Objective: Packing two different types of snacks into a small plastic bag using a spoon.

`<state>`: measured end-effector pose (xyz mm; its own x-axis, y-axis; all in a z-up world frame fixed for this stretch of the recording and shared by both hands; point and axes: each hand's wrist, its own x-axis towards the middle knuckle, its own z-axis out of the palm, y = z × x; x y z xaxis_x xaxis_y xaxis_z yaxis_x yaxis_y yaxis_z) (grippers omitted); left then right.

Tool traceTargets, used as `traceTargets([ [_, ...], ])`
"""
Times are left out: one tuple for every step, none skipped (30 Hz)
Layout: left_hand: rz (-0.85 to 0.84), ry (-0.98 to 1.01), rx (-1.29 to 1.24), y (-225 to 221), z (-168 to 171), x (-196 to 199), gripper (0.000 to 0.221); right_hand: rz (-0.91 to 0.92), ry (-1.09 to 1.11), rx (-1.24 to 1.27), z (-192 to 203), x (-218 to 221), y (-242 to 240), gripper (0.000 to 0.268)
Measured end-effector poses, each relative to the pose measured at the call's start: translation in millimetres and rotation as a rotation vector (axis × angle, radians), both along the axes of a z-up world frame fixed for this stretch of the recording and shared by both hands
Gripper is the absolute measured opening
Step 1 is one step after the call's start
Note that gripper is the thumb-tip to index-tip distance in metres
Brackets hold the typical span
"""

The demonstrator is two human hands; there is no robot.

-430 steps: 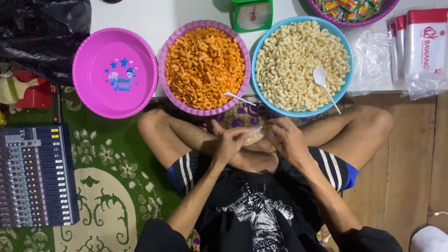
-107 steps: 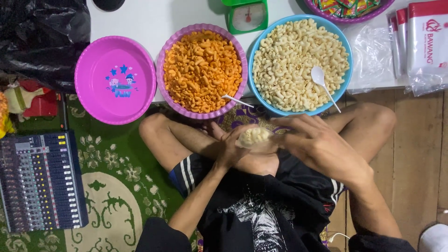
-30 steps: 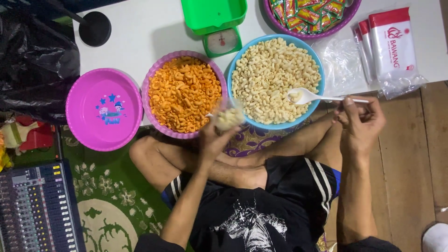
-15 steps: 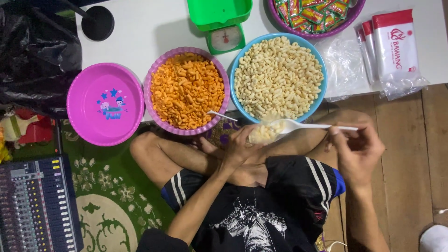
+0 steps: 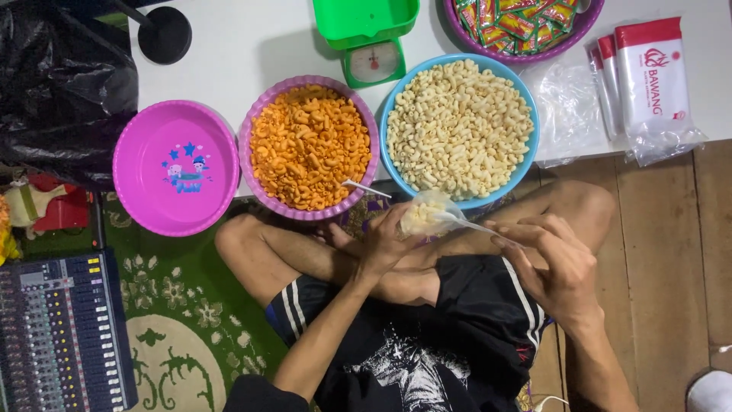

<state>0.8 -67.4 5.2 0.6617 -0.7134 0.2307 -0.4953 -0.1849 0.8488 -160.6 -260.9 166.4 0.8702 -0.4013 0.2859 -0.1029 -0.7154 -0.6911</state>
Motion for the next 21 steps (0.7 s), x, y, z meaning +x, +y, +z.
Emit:
traceTargets([
  [-0.001,-0.001,0.000,0.0,4.3,1.3,0.056,-0.001,-0.001,0.000,-9.1,-4.5,-4.2,0.016],
  [0.016,0.047,0.014,0.2,8.5,2.7,0.057,-0.058,-0.152,0.045,-18.6,-8.8,-8.5,0.023],
  [0.033,0.095,0.028,0.4,12.4,4.0,0.058,-0.116,-0.303,0.092,-28.2,-13.2,-12.7,0.031],
  [0.034,0.096,0.029,4.3,-1.0,8.0,0.058,-0.116,-0.302,0.093,-32.2,-11.6,-17.9,0.031],
  [0.055,0.050,0.006,8.0,-14.4,11.8,0.069,-0.247,-0.343,0.167,-36.3,-10.3,-23.5,0.024],
  [0.070,0.003,-0.020,9.4,-28.0,16.8,0.081,-0.384,-0.385,0.238,-40.1,-9.4,-29.7,0.018],
  [0.064,0.004,-0.022,9.5,-21.3,21.4,0.081,-0.389,-0.385,0.236,-54.9,-9.6,-39.6,0.018],
  [0.171,-0.032,-0.015,10.8,-14.6,26.0,0.077,-0.430,-0.330,0.180,-70.3,-9.3,-49.1,0.014],
  [0.277,-0.069,-0.008,12.2,-7.9,30.8,0.073,-0.471,-0.275,0.126,-85.8,-9.0,-58.5,0.011],
  [0.276,-0.069,-0.005,17.9,-7.7,34.9,0.073,-0.472,-0.274,0.128,-90.5,-6.8,-58.4,0.011],
  [0.328,0.021,-0.007,23.6,-7.2,39.1,0.060,-0.517,-0.164,0.036,-95.0,-4.5,-58.3,0.014],
  [0.380,0.109,-0.009,29.3,-6.6,44.2,0.047,-0.559,-0.057,-0.053,-99.9,-1.3,-58.4,0.018],
  [0.380,0.105,-0.007,33.5,-2.8,49.4,0.047,-0.559,-0.060,-0.050,-111.5,2.4,-58.9,0.018],
  [0.461,0.054,0.015,36.7,1.0,54.8,0.048,-0.565,-0.041,-0.069,-122.9,5.9,-59.9,0.020],
  [0.541,0.003,0.037,39.9,4.8,60.4,0.050,-0.571,-0.022,-0.089,-134.2,9.6,-60.9,0.021],
  [0.542,-0.001,0.039,42.5,-3.6,63.5,0.050,-0.571,-0.024,-0.086,-143.7,13.0,-62.7,0.021],
  [0.643,0.009,0.030,45.3,-12.1,66.7,0.061,-0.565,-0.073,-0.009,-153.3,16.6,-64.3,0.017],
  [0.744,0.020,0.023,49.0,-20.6,68.3,0.073,-0.558,-0.118,0.069,-162.9,18.8,-65.2,0.014],
  [0.745,0.018,0.026,51.7,-18.1,70.7,0.073,-0.557,-0.117,0.072,-158.4,25.0,-62.1,0.014],
  [0.752,0.008,0.000,54.1,-15.9,72.5,0.070,-0.538,-0.125,0.160,-153.8,29.8,-58.7,0.014],
  [0.758,-0.001,-0.026,56.5,-13.8,74.2,0.067,-0.517,-0.133,0.248,-149.2,34.6,-55.5,0.014],
])
